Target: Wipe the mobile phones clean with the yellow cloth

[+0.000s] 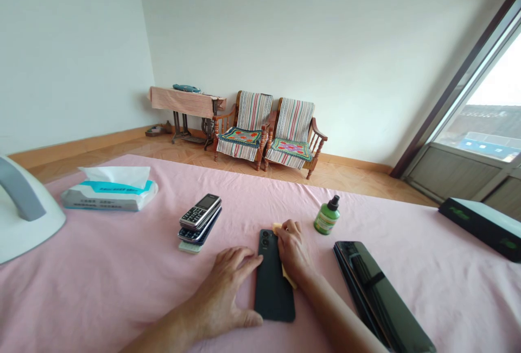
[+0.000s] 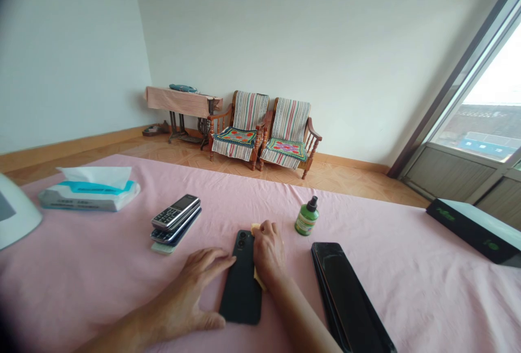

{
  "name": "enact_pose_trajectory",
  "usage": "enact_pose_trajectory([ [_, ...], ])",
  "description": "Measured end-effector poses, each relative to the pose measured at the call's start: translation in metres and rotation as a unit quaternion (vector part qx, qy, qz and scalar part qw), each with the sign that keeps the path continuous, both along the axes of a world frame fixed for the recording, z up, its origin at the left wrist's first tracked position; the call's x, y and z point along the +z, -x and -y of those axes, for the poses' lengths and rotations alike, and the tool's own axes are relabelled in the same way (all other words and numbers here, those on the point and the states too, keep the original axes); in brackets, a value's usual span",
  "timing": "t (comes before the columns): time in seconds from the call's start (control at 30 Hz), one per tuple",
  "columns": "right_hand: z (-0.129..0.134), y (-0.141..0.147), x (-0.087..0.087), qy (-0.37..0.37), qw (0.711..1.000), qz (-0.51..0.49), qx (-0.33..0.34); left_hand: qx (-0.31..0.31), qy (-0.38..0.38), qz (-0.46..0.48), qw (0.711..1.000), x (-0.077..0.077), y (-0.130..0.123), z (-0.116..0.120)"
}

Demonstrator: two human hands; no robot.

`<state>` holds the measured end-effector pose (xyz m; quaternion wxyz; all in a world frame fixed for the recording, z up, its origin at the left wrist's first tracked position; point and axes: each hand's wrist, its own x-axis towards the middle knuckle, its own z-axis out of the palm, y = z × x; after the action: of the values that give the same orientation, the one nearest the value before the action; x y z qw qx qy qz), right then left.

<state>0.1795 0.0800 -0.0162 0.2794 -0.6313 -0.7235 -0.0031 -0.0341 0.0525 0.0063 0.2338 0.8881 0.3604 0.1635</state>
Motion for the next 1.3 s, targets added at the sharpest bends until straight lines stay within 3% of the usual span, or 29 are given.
enact_pose_trajectory([
  [0.23,0.051,0.015,0.010,0.017,0.996,-0.020,0.084,0.004,0.002,0.003,1.000,0.000,0.000,0.000],
  [0.33,0.062,0.020,0.010,0.023,0.995,-0.043,0.085,0.002,0.002,0.004,1.000,0.000,0.000,0.000],
  [0.63,0.013,0.024,0.011,0.016,1.000,0.003,-0.001,0.003,0.012,-0.003,1.000,0.004,0.000,0.001],
  [0.9,0.036,0.033,0.001,0.013,1.000,-0.011,-0.012,0.001,-0.003,0.000,1.000,-0.002,0.000,-0.001],
  [1.17,0.003,0.033,0.005,0.001,1.000,-0.013,0.008,0.010,-0.001,0.011,1.000,-0.009,0.002,-0.001],
  [1.3,0.009,0.034,0.010,0.000,0.999,-0.013,0.040,0.033,0.003,0.016,0.999,-0.013,0.001,-0.001],
])
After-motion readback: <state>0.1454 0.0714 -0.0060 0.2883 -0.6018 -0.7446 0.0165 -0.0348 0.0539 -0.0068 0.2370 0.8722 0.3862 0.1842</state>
